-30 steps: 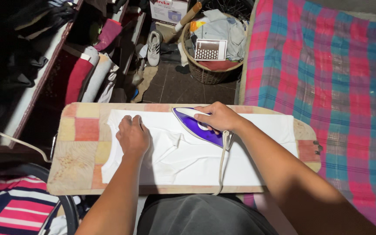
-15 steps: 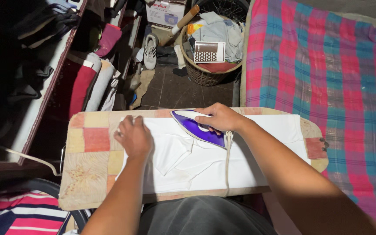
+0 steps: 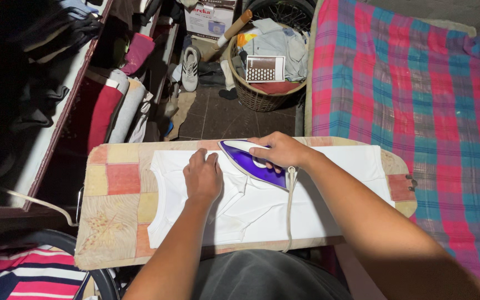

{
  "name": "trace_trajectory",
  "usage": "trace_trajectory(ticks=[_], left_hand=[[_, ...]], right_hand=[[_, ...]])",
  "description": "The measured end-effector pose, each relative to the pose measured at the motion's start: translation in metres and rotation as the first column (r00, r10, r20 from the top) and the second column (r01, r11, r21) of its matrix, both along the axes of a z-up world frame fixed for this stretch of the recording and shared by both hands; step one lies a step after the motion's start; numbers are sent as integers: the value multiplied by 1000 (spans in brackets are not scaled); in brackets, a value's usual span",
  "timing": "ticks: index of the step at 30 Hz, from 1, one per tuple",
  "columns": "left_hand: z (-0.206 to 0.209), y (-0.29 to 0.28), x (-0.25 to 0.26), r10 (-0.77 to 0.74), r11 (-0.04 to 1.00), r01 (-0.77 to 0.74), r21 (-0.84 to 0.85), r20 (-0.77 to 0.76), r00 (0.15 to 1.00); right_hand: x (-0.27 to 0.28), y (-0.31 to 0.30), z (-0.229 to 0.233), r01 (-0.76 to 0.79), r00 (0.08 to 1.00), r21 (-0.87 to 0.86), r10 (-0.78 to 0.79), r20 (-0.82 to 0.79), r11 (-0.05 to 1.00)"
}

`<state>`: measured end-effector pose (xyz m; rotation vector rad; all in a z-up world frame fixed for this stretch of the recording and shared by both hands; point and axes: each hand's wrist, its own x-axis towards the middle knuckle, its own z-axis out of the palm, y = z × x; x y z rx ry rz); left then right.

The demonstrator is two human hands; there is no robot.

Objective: The person irons a white garment on a wooden ironing board. They repeatedly smooth the fabric, use a purple and white iron to press different sections, and fold the garment into a neat rectangle.

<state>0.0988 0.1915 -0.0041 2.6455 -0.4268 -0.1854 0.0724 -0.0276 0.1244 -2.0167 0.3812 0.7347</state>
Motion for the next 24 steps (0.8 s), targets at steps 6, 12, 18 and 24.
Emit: trace_trajectory(ticks=[6,12,18,24], left_hand=[[2,-1,-1,11,1000,-11,7,15,1000],[9,-14,-2,57,996,-55,74,-25,998],[11,-37,-11,23,1000,-22,-12,55,998],[11,-67,-28,-117,993,118,19,-52,992]], right_hand=[[-14,-8,2,82,996,7,-82,30,997],[-39,-33,1,171,985,-21,-170,33,985],[-67,-62,-5,244,969,12,-245,46,970],[-89,-84,-7,295,954,0,-295,50,955]])
